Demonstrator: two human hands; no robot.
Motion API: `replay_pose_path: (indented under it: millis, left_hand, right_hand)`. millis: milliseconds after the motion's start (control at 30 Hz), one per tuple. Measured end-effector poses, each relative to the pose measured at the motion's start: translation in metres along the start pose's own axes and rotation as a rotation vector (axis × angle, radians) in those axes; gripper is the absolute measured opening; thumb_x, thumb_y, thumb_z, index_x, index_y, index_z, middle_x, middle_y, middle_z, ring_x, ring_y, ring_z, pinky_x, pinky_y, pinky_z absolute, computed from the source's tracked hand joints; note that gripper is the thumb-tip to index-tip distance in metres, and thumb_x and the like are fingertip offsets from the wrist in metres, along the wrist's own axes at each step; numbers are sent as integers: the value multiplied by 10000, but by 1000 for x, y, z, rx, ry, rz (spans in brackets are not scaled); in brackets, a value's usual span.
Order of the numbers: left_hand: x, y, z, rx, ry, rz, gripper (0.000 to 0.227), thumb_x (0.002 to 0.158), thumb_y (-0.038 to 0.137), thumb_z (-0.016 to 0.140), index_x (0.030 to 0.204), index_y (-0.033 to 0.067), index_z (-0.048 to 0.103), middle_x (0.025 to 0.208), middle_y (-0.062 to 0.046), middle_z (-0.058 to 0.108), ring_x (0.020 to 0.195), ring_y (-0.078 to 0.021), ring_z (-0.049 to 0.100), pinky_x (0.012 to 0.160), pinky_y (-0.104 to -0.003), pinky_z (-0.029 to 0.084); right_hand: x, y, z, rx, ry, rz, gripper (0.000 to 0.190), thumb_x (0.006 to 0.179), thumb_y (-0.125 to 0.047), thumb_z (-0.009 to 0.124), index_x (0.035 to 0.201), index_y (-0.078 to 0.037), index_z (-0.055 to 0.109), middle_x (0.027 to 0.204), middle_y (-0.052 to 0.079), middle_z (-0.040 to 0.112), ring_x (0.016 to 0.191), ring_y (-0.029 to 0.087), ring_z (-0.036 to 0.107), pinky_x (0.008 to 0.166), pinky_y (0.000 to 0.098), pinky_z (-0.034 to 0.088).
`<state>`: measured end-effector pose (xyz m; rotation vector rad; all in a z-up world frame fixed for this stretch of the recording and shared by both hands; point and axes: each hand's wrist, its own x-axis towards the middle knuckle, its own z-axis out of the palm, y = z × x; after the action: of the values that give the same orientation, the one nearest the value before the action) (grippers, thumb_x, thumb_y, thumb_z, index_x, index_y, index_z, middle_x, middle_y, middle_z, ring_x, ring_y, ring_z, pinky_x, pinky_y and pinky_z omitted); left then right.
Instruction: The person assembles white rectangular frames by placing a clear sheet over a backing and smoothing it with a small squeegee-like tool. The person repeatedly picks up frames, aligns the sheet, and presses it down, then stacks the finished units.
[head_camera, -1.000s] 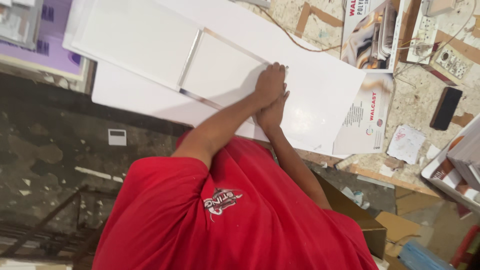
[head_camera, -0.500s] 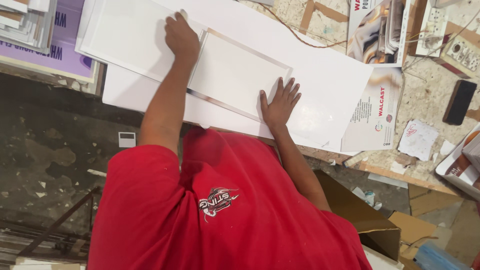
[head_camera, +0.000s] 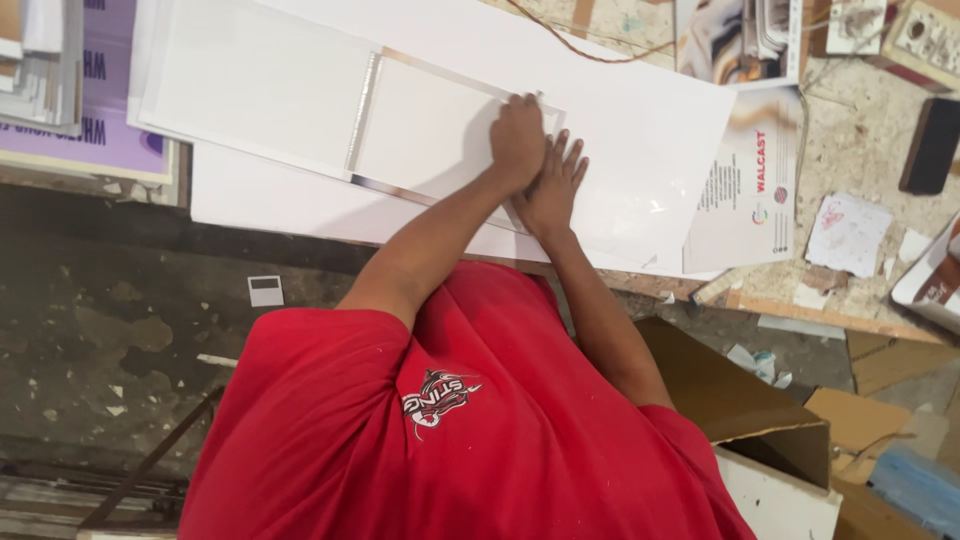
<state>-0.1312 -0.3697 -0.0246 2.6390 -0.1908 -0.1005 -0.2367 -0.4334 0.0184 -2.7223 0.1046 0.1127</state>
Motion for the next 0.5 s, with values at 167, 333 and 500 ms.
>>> replay_pose_path:
  millis: [167,333,500]
  left_hand:
    - [-16,28,-46,-152,-81,98,335,862,151,714,1176,59,646,1084,-154,621,1009,-339,641,813,-474,548]
    - [-13,15,-67,-171,-88,301,399,831,56,656,1226,106,675,999,-107,611,977,-305,613,780,-463,499]
    - [5,13,-67,-9,-27,562,386,856,-22,564,1168,135,727,977,-83,595,979,-280,559,821,-431,426]
  right_hand:
    - [-7,19,-6,66,-48,-73,905,915,-516,641,1586,14,344,1660,313,168,1531,540,16,1217,665,8]
    - [-26,9,-2,59,56,-36,875,1014,-523,626,1590,73,346,1702,286,240,1599,493,122,1269,656,69]
    - [-65,7,-8,127,-78,-81,1070,775,-616,761,1516,59,384,1606,314,263,1517,467,167,1208,621,88]
